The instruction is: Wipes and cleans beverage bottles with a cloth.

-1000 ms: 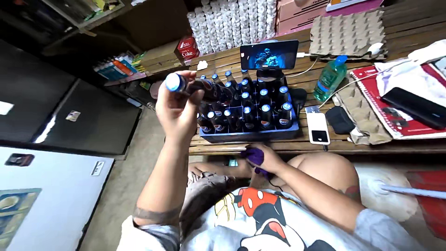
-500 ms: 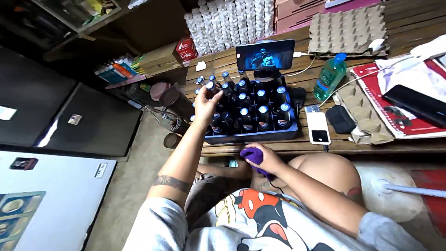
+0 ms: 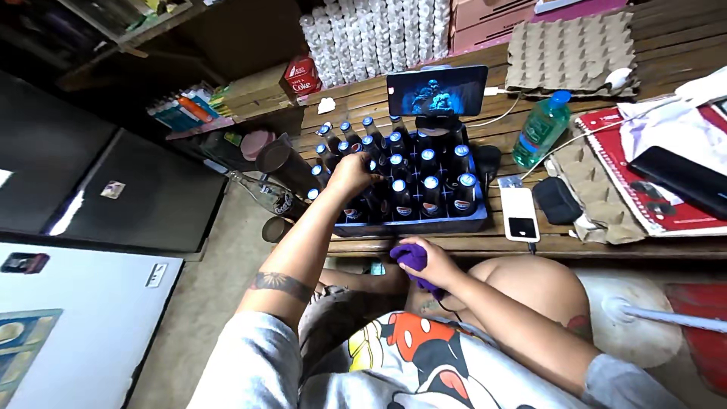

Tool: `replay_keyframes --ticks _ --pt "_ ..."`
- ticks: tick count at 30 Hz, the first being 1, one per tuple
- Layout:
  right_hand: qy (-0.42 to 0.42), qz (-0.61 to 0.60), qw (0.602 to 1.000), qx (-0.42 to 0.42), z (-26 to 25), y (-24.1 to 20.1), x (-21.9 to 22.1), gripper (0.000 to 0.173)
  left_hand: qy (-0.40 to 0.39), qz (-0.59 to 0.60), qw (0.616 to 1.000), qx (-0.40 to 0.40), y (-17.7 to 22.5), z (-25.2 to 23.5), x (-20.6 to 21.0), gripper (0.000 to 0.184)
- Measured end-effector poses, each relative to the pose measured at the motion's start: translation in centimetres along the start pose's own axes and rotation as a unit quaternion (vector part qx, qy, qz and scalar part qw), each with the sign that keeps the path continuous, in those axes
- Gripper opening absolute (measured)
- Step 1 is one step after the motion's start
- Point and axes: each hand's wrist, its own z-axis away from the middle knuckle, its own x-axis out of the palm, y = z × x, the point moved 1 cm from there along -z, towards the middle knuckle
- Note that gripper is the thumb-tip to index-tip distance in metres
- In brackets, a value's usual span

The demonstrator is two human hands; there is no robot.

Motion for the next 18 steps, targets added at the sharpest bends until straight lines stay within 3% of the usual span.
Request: replay_keyframes --ticks 5,9,13,18 --pt "0.003 -0.010 1.000 -0.001 -0.2 0.0 0.1 0.062 -0.015 -0.006 1.000 0.018 -0.3 -0.6 -1.1 0.034" --pt "0.005 -0.014 1.000 0.003 -0.3 -0.1 0.1 0.062 0.066 0.034 0.996 0.040 0.0 -0.5 -3.7 0.034" --pt "0.007 -0.019 1.000 0.008 -0.2 -0.5 0.2 0.070 0.126 -0.084 0.987 0.056 0.4 -1.5 -4.1 0.033" --pt "0.000 -0.033 0.997 0.067 0.1 -0.8 0.3 0.084 0.093 -0.165 0.982 -0.021 -0.5 -3.5 -2.8 0.049"
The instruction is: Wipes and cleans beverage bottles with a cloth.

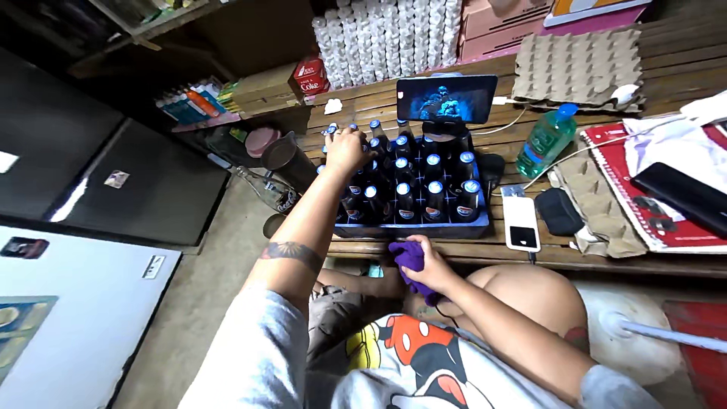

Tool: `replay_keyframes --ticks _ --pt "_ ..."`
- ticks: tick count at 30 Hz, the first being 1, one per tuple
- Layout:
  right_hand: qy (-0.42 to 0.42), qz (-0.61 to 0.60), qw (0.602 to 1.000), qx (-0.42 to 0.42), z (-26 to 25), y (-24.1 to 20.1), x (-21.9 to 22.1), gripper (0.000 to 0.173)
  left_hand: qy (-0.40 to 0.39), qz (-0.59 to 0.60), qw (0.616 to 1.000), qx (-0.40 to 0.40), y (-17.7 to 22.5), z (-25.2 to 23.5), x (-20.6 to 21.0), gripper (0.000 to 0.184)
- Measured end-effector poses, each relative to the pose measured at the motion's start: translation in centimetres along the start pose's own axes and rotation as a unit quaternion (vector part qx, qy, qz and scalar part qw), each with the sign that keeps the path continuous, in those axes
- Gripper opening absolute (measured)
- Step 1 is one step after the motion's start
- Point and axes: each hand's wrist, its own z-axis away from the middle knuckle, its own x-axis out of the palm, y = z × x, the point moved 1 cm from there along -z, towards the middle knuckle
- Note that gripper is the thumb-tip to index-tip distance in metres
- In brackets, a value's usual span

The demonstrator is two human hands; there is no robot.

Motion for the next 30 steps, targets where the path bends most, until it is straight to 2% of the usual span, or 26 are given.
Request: replay_keyframes --ticks 5,11,15,19,22,25,27,28,30 --pt "-0.060 0.011 0.998 -0.001 0.1 -0.1 -0.2 0.080 -0.059 -0.007 0.998 -0.035 0.3 -1.2 0.7 0.043" --pt "-0.162 0.025 0.986 0.024 -0.3 0.2 -0.3 0.089 -0.072 0.051 0.995 -0.049 -0.1 -2.1 1.7 0.043" --pt "-0.184 0.055 0.981 0.034 0.0 0.3 -0.5 0.083 -0.022 0.108 0.993 -0.035 -0.5 -1.1 0.9 0.046" --pt "-0.187 0.073 0.980 0.010 -0.1 0.5 -0.8 0.069 0.104 0.212 0.972 -0.002 -0.9 1.6 -2.5 0.048" --pt "-0.172 0.067 0.982 -0.026 -0.3 0.6 -0.7 0.061 0.221 0.326 0.918 0.039 -1.4 4.7 -6.1 0.048" --pt "-0.152 0.054 0.986 -0.031 -0.3 0.2 -0.6 0.058 0.306 0.484 0.805 0.157 -0.3 8.5 -10.0 0.035" --pt "-0.124 0.039 0.991 -0.022 -0.4 0.2 -0.5 0.059 0.332 0.524 0.746 0.241 0.7 10.6 -12.3 0.026" --pt "-0.105 0.025 0.994 -0.014 -0.3 0.4 -0.4 0.060 0.337 0.527 0.730 0.275 1.0 11.5 -13.1 0.024" --pt "-0.057 -0.003 0.998 0.002 -0.2 0.6 -0.3 0.064 0.324 0.523 0.721 0.318 1.2 13.2 -13.8 0.024"
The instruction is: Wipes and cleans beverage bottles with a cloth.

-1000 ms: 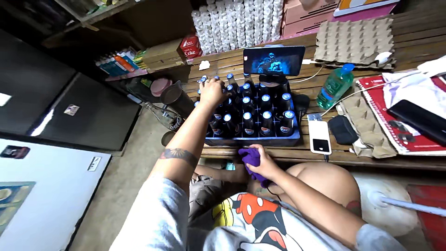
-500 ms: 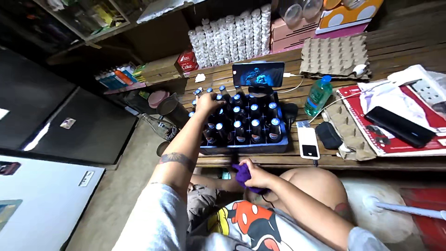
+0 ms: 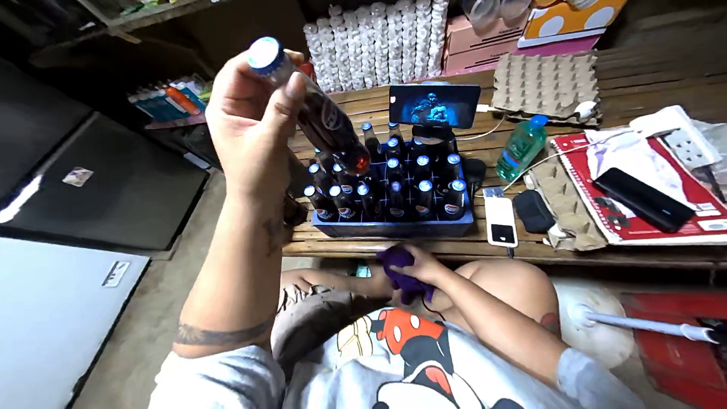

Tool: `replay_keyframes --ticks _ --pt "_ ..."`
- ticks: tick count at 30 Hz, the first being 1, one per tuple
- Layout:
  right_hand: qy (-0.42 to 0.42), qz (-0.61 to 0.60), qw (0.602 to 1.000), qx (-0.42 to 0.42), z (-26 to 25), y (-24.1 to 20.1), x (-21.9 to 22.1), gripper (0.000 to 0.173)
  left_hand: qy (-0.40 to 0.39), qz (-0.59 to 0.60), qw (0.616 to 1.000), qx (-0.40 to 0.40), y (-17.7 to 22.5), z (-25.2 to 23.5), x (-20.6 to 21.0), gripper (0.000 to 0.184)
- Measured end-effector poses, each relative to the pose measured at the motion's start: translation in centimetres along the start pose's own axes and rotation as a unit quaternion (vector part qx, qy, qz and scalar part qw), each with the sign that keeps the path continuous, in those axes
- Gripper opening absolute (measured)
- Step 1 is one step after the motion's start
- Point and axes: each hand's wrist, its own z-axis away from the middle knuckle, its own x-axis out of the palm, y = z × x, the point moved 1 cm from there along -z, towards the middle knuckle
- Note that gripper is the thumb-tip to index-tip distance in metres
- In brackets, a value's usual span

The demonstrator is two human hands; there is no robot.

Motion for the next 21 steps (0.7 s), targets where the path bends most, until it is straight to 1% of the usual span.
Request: replay_keyframes --ticks 3,5,7,10,12,15,17,21 --pt "0.069 -0.008 0.998 0.009 0.6 -0.6 -0.6 0.073 -0.048 -0.006 0.998 -0.031 1.0 2.9 -0.3 0.029" --pt "0.113 -0.023 0.993 0.012 0.9 -0.5 -1.0 0.068 -0.075 -0.016 0.995 -0.064 0.4 6.2 -0.5 0.033" --pt "0.170 -0.042 0.985 -0.002 1.7 -0.6 -1.4 0.062 -0.085 -0.015 0.991 -0.106 -0.7 10.2 -0.4 0.036" --pt "0.253 -0.084 0.963 -0.023 3.3 -2.0 -2.4 0.062 -0.082 -0.017 0.980 -0.181 -2.6 15.9 0.7 0.038" --pt "0.284 -0.117 0.951 -0.036 4.1 -3.1 -3.0 0.060 -0.094 -0.039 0.974 -0.203 -3.8 18.8 1.8 0.037" --pt "0.270 -0.113 0.953 -0.075 5.1 -5.1 -3.9 0.058 -0.110 -0.056 0.968 -0.218 -5.0 21.5 3.2 0.033" --pt "0.249 -0.092 0.957 -0.119 5.7 -6.6 -4.3 0.055 -0.110 -0.058 0.968 -0.219 -5.8 22.6 3.8 0.032" --pt "0.216 -0.059 0.956 -0.190 6.4 -9.9 -4.2 0.049 -0.107 -0.066 0.972 -0.201 -7.4 24.1 4.5 0.030"
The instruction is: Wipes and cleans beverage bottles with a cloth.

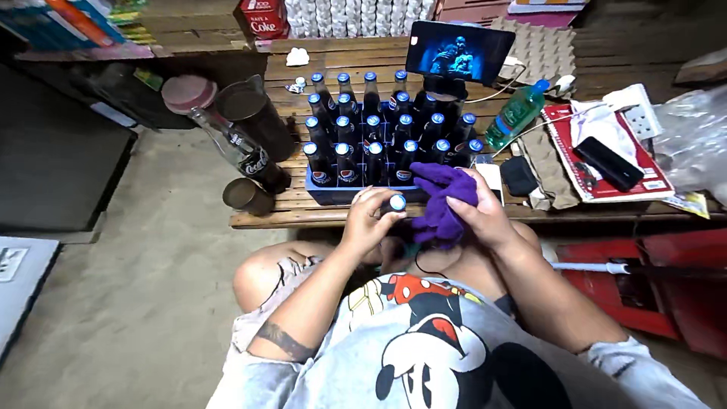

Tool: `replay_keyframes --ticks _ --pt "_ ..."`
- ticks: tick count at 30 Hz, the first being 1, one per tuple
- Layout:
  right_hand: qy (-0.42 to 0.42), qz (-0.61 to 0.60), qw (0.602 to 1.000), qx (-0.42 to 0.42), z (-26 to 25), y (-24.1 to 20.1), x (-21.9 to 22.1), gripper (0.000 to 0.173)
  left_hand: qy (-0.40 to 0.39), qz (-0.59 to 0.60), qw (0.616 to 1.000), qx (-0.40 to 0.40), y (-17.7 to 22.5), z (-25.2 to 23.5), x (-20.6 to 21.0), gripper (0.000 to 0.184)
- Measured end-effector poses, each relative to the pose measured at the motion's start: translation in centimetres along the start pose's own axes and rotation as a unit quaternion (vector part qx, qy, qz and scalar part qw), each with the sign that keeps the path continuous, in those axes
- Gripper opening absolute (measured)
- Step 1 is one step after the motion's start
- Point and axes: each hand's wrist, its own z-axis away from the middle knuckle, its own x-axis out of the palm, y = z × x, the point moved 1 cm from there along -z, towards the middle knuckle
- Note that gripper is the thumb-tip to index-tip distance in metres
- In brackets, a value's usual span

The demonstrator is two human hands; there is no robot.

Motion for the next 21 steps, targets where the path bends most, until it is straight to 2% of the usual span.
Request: replay_keyframes --ticks 2,5,9,12,17,21 --pt "-0.016 0.018 0.999 -0.037 -0.2 -0.9 0.6 0.048 0.001 -0.001 1.000 0.014 -0.6 0.1 0.4 0.029" --pt "-0.040 0.078 0.995 -0.050 -0.6 -1.3 1.9 0.051 0.005 0.003 1.000 0.014 -1.1 0.2 0.8 0.028" --pt "-0.079 0.205 0.975 -0.022 -1.4 -0.9 4.9 0.052 0.020 0.004 1.000 0.006 -1.9 0.6 1.2 0.025" --pt "-0.071 0.265 0.961 -0.019 -2.0 0.5 6.5 0.049 0.020 -0.001 1.000 -0.003 -2.3 0.6 1.2 0.021" --pt "-0.037 0.243 0.966 -0.084 -2.9 1.9 6.6 0.030 0.019 0.000 1.000 0.006 -3.0 0.4 0.8 0.020" --pt "-0.052 0.216 0.974 -0.041 -3.9 1.7 5.5 0.026 0.001 -0.016 1.000 0.018 -3.1 0.0 0.6 0.022"
